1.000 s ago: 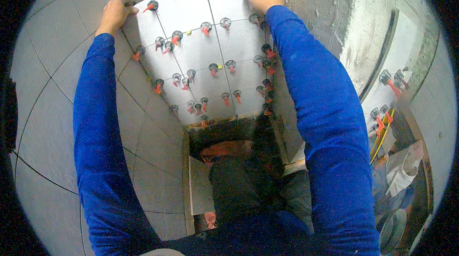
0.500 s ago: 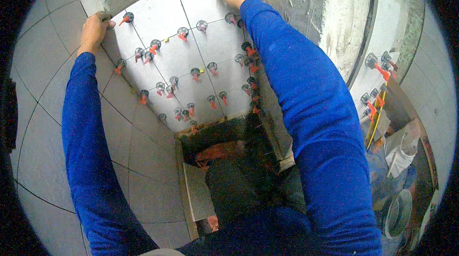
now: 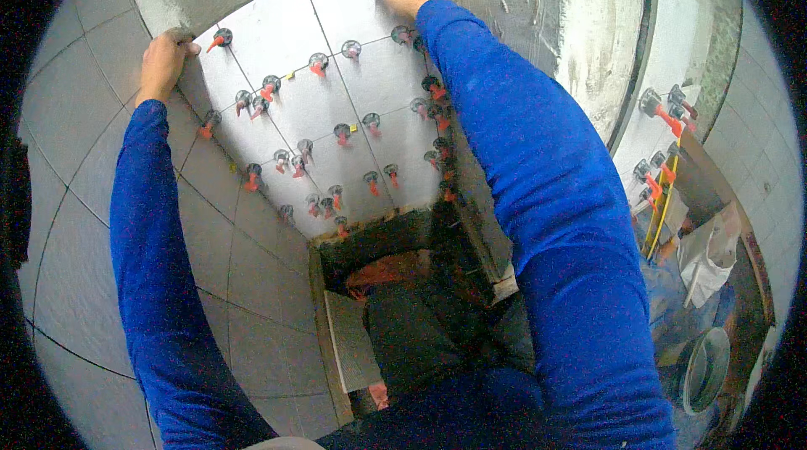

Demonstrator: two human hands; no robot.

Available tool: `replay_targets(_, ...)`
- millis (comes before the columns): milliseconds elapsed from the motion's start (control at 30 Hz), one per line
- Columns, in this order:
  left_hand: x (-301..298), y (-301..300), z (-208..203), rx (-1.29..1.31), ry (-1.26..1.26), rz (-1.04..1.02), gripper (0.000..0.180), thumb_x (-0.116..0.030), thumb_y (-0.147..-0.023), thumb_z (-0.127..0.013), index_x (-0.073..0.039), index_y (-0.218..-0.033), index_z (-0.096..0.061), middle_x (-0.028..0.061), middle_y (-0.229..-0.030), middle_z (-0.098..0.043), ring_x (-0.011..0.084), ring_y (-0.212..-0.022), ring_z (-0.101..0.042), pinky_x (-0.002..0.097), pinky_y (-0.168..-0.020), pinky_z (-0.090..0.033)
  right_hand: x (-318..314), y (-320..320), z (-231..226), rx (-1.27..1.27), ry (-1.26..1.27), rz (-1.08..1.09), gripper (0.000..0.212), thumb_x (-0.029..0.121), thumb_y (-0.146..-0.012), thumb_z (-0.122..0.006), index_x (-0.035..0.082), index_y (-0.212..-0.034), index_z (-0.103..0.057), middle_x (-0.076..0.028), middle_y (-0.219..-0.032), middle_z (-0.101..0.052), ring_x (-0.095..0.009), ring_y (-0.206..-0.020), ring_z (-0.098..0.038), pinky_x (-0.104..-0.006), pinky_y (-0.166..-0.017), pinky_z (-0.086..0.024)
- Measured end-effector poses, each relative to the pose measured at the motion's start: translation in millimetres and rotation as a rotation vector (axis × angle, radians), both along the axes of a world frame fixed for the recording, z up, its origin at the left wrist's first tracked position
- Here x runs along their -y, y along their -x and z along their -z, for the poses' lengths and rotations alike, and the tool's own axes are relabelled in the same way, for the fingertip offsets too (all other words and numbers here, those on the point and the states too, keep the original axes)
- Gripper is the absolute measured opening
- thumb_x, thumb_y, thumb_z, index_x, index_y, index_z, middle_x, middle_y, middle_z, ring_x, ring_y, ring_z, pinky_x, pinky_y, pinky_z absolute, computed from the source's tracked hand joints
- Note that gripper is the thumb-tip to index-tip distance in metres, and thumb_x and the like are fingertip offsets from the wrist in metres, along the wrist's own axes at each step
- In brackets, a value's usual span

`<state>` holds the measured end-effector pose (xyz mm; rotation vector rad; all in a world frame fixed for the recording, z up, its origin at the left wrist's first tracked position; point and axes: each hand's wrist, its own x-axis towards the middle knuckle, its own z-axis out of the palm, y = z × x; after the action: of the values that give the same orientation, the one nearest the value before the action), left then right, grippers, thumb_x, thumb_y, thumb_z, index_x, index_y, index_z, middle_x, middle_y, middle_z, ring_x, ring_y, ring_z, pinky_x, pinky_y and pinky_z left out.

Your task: The person installs white ceramic tiles on a wall using a notched trowel to apply adhesive and a rubber mallet to tap tiles into place. They use tile leveling clips and wedges to maintain alignment and spacing between tiles.

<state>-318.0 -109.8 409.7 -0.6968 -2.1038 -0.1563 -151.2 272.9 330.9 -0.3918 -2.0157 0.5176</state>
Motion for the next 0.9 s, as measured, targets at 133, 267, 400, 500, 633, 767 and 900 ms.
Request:
replay_targets(133, -0.2, -1.3, 0.0, 0.013, -0.047, -0.009, 0.033, -0.03, -0.082, -0.081, -0.01, -0.108, -0.079, 0.0194, -0.107, -0.075, 0.0378, -0.104, -0.072, 0.0459, -0.09, -0.054, -2.1, 1.7, 0.7, 0.02, 0.008, -0.021, 0.056, 0.039, -0.073, -0.077, -0.008, -0.103, -0.076, -0.031, -0.107, -0.073, -0.043, -0.103, -0.072, -0.0462, -0.096, -0.056)
replay_targets(267, -0.5, -2.2, 1.3, -0.007, -0.036, 0.014, 0.034, -0.029, -0.081, -0.081, -0.009, -0.108, -0.079, 0.0189, -0.106, -0.076, 0.0377, -0.103, -0.072, 0.0456, -0.09, -0.053, 0.3, 1.0, -0.5, 0.043, 0.007, 0.006, 0.053, 0.038, -0.075, -0.076, -0.006, -0.103, -0.076, -0.031, -0.109, -0.073, -0.043, -0.104, -0.072, -0.0474, -0.096, -0.056)
replay_targets(400, 0.8, -1.8, 1.5, 0.033, -0.022, -0.005, 0.035, -0.029, -0.081, -0.081, -0.009, -0.11, -0.079, 0.0184, -0.105, -0.076, 0.0368, -0.102, -0.072, 0.0453, -0.089, -0.053, 19.2, -9.6, -3.4, 0.09, -0.012, 0.087, 0.047, 0.037, -0.076, -0.074, -0.002, -0.104, -0.078, -0.029, -0.111, -0.073, -0.043, -0.105, -0.072, -0.0487, -0.097, -0.056)
replay_targets(500, 0.1, -0.2, 0.9, 0.024, -0.047, 0.005, 0.035, -0.028, -0.08, -0.081, -0.008, -0.109, -0.079, 0.0182, -0.103, -0.076, 0.0361, -0.1, -0.073, 0.045, -0.089, -0.053, 47.4, -13.2, 0.0, -0.088, -0.393, 0.173, 0.048, 0.026, -0.082, -0.07, 0.001, -0.123, -0.07, -0.022, -0.123, -0.069, -0.043, -0.105, -0.07, -0.0503, -0.094, -0.056)
replay_targets(633, 0.0, 1.1, 1.9, 0.088, -0.064, 0.004, 0.035, -0.028, -0.08, -0.081, -0.009, -0.11, -0.079, 0.0163, -0.104, -0.076, 0.036, -0.102, -0.072, 0.0444, -0.09, -0.053, 75.4, -6.4, -14.0, -0.143, -0.557, 0.102, 0.055, 0.022, -0.085, -0.067, 0.008, -0.138, -0.062, -0.016, -0.136, -0.062, -0.04, -0.111, -0.068, -0.0498, -0.096, -0.056)
replay_targets(767, 0.9, 1.4, 5.2, 0.037, -0.072, 0.013, 0.033, -0.028, -0.08, -0.081, -0.008, -0.107, -0.079, 0.0141, -0.11, -0.075, 0.0347, -0.106, -0.071, 0.0445, -0.092, -0.053, 88.6, -0.9, -24.1, -0.048, -0.718, 0.044, 0.055, 0.015, -0.086, -0.067, 0.01, -0.14, -0.061, -0.012, -0.138, -0.06, -0.035, -0.121, -0.063, -0.046, -0.101, -0.054)
replay_targets(900, 0.8, -0.4, 6.3, -0.042, -0.053, 0.021, 0.029, -0.029, -0.08, -0.083, -0.01, -0.101, -0.081, 0.0185, -0.103, -0.076, 0.0366, -0.101, -0.072, 0.046, -0.089, -0.054, 108.2, 12.0, -26.1, -0.157, -0.849, -0.077, 0.041, 0.006, -0.087, -0.063, 0.007, -0.128, -0.067, -0.01, -0.131, -0.063, -0.031, -0.12, -0.063, -0.0444, -0.097, -0.057)
